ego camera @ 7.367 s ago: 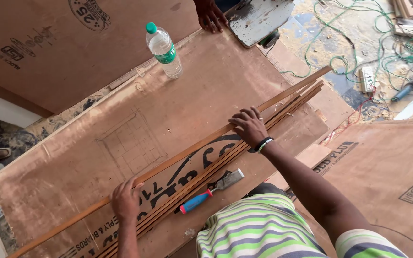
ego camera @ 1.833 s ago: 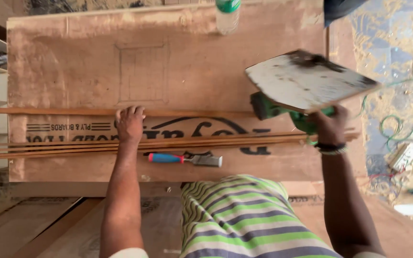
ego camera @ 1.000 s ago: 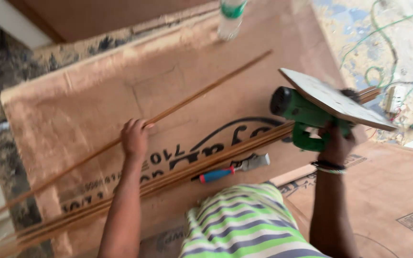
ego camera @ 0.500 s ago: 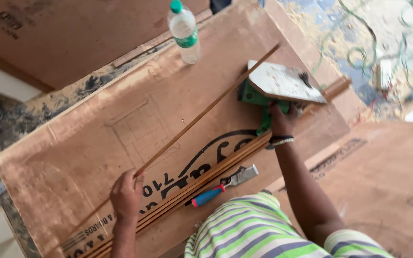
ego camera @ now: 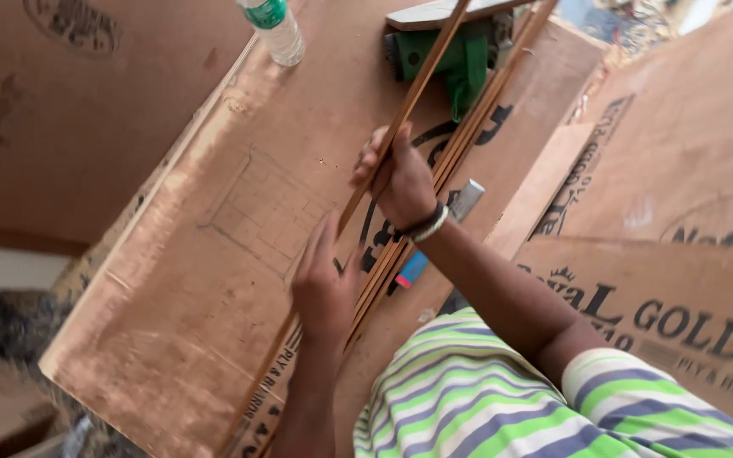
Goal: The recorder is working with several other people to cut and assemble wooden trim or furniture components using a hand saw, hammer, and power saw.
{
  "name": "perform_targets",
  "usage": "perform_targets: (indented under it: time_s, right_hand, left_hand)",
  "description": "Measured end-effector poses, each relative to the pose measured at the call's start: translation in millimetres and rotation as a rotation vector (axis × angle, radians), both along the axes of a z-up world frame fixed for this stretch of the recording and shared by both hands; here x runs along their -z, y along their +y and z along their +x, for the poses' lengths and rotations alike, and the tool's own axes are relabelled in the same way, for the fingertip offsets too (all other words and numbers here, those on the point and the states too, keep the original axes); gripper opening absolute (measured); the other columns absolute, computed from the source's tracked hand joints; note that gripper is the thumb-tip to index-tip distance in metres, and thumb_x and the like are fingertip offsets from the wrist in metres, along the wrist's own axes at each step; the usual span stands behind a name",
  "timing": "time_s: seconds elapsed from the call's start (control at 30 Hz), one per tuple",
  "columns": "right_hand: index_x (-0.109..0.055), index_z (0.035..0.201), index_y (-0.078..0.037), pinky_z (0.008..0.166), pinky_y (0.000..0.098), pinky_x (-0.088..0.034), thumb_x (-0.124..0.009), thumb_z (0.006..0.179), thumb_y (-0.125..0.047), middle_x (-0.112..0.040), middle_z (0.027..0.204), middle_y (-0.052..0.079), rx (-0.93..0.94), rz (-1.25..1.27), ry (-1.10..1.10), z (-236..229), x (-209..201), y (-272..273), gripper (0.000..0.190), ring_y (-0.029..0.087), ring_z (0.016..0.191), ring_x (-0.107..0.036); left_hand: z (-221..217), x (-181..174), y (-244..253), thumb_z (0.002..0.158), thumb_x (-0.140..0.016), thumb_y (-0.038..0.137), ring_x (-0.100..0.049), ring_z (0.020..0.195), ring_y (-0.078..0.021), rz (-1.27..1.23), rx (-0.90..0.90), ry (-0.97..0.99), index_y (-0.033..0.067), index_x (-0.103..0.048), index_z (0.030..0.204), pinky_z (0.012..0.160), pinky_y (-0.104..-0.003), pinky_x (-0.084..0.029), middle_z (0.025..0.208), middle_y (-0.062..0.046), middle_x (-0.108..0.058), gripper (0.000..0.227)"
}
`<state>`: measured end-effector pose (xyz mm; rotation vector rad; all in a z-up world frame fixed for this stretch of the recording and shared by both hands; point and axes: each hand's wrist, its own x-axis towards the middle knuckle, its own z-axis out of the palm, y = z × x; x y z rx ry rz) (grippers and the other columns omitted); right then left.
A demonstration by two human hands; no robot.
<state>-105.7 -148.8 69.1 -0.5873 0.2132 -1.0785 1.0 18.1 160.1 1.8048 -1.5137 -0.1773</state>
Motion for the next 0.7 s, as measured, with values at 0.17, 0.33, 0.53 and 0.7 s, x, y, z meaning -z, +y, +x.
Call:
perform_targets:
  time_s: [0.17,0.33,0.53,0.7]
  right_hand:
    - [-0.057,0.100,-0.009,0.070,0.0353,-0.056,-0.046,0.111,-0.054,-0.060,0.086,0.004,0.244,0.166,0.037,-15,-13,-63,0.047,0.017,0.075,-0.062]
    - [-0.059,0.103,-0.008,0.067,0.0347,-0.056,-0.056,0.102,-0.041,-0.063,0.089,0.005,0.367,0.177,0.160,4,-58,-79,0.033,0.017,0.074,-0.062]
    - [-0.058,0.112,-0.003,0.063,0.0290,-0.056,-0.050,0.109,-0.034,-0.062,0.087,0.004,0.383,0.259,0.058,-29,-2,-156,0.032,0.014,0.070,-0.058]
    - [-0.060,0.116,0.005,0.059,0.0255,-0.055,-0.046,0.111,-0.028,-0.060,0.082,0.006,0.308,0.410,-0.066,-66,33,-212,0.036,0.014,0.067,-0.058]
  left_hand:
    - [87,74,167,0.092,-0.065,0.043,-0.075,0.088,-0.0306,0.857,-0.209,0.133,0.0131,-0.065,0.122,0.079,-0.044,-0.057,0.097,-0.011,-0.075,0.042]
    - [120,84,249,0.096,-0.061,0.044,-0.079,0.078,-0.0246,1.033,-0.246,0.289,0.0100,-0.067,0.116,0.072,-0.039,-0.060,0.081,-0.014,-0.078,0.040]
    - [106,84,265,0.092,-0.068,0.035,-0.081,0.086,-0.0247,0.542,-0.250,0.351,-0.0031,-0.066,0.124,0.078,-0.037,-0.063,0.096,-0.018,-0.077,0.050]
    - [42,-55,202,0.087,-0.072,0.025,-0.079,0.090,-0.0275,0.383,-0.094,-0.194,0.0000,-0.072,0.121,0.077,-0.038,-0.063,0.099,-0.019,-0.078,0.042]
